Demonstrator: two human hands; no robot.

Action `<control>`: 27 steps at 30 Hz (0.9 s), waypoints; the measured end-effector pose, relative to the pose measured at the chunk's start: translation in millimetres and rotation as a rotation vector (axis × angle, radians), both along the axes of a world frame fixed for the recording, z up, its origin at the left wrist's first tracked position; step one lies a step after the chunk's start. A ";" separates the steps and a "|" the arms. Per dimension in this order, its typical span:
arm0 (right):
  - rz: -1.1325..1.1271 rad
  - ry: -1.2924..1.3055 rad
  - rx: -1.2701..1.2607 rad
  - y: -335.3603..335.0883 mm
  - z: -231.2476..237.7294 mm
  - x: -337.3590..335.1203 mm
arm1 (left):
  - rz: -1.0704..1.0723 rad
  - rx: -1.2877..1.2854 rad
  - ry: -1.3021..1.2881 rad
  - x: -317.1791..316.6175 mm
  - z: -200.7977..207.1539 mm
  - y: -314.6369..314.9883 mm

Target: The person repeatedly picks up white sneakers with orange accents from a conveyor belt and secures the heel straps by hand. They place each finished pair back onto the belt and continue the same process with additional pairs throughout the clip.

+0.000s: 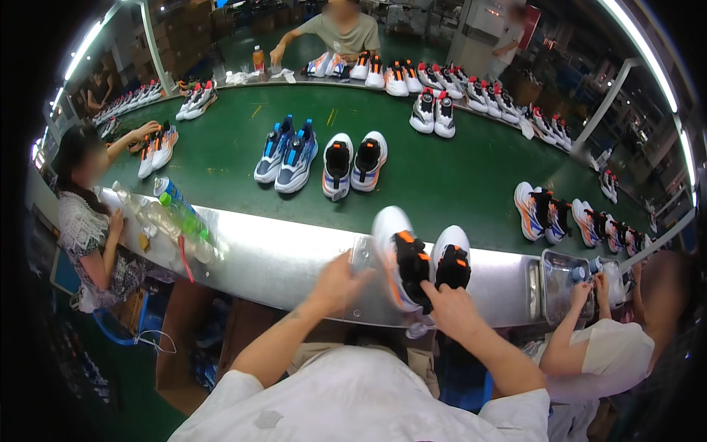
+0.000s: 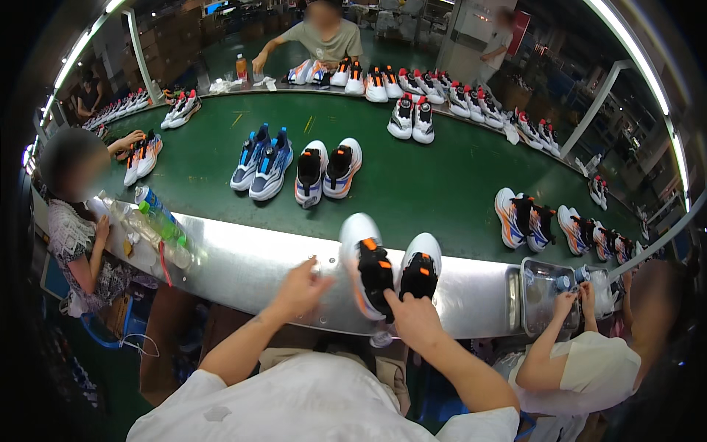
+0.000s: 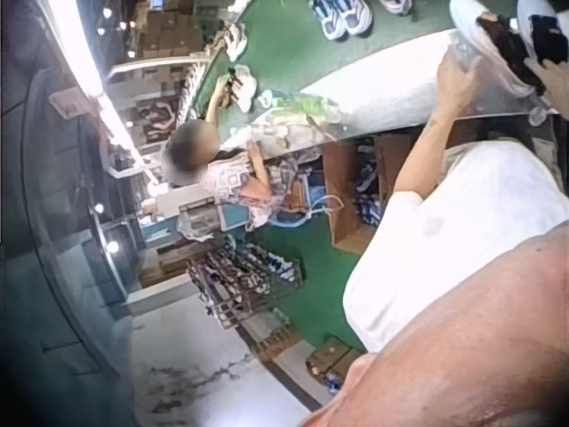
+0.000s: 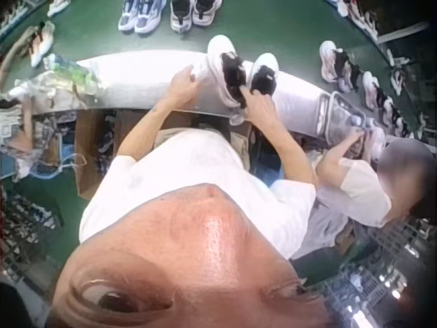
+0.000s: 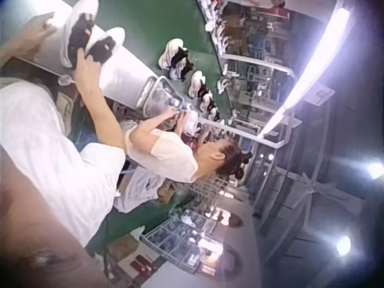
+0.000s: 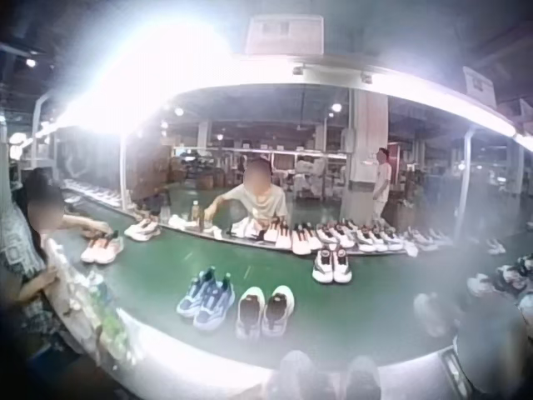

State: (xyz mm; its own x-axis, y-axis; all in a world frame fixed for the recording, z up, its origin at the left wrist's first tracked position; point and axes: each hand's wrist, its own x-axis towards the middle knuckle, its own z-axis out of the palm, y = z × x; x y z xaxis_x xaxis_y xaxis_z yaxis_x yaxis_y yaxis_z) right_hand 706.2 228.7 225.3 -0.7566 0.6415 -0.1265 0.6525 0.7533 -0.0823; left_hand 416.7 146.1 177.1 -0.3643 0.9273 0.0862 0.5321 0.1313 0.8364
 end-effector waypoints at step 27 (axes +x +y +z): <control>0.262 0.437 -0.309 -19.1 30.8 -64.8 | -0.042 -0.074 -0.108 48.9 20.1 -61.8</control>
